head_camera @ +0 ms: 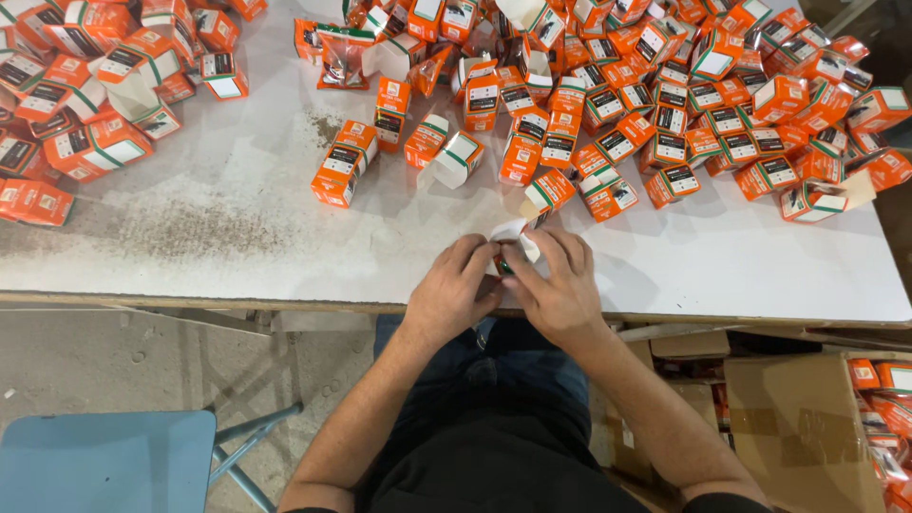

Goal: The person picks up unfolded small orange cardboard boxes from a table one at a time and folds them closed by hand, pressing the flaps into shape, then sets the finished boxes back on the table in a pile. The table is covered with many open and folded boxes, with more boxes in cardboard cartons beside the table.

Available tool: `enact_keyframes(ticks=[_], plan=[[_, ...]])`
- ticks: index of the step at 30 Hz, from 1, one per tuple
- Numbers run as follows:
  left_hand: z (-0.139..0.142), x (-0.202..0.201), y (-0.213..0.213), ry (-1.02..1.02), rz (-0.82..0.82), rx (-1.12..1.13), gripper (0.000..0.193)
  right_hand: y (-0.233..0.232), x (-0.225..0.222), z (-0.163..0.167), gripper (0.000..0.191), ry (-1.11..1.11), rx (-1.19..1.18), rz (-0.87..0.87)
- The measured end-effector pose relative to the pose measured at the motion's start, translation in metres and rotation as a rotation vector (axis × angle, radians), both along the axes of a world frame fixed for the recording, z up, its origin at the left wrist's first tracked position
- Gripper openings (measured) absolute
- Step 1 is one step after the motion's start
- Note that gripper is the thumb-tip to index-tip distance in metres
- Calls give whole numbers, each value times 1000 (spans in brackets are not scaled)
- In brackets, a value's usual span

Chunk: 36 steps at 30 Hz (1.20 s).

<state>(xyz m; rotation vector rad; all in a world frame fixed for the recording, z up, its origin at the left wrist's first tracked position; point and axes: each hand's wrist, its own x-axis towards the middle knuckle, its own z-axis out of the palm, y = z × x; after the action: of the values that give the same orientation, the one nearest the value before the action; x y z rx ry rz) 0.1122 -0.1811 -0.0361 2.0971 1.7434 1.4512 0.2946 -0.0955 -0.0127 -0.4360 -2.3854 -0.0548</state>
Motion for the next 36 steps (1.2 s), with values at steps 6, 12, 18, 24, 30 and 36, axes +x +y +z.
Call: enact_keyframes(ticks=[6,12,18,24,30,36], plan=[[1,-2,-7,41,49,195,54,3,-8,-15,35,36,-479,31],[12,3,-10,296,120,285,55,-1,-7,-25,40,169,-588,0],[17,4,-9,317,66,231,54,0,-8,-30,73,403,-810,-32],[14,2,-7,191,3,158,46,-3,-6,-26,57,258,-483,-47],[9,1,-5,59,-2,67,38,-5,-8,-23,54,150,-547,-64],[10,1,-6,-4,-54,-1,35,8,-1,-34,39,148,-398,37]])
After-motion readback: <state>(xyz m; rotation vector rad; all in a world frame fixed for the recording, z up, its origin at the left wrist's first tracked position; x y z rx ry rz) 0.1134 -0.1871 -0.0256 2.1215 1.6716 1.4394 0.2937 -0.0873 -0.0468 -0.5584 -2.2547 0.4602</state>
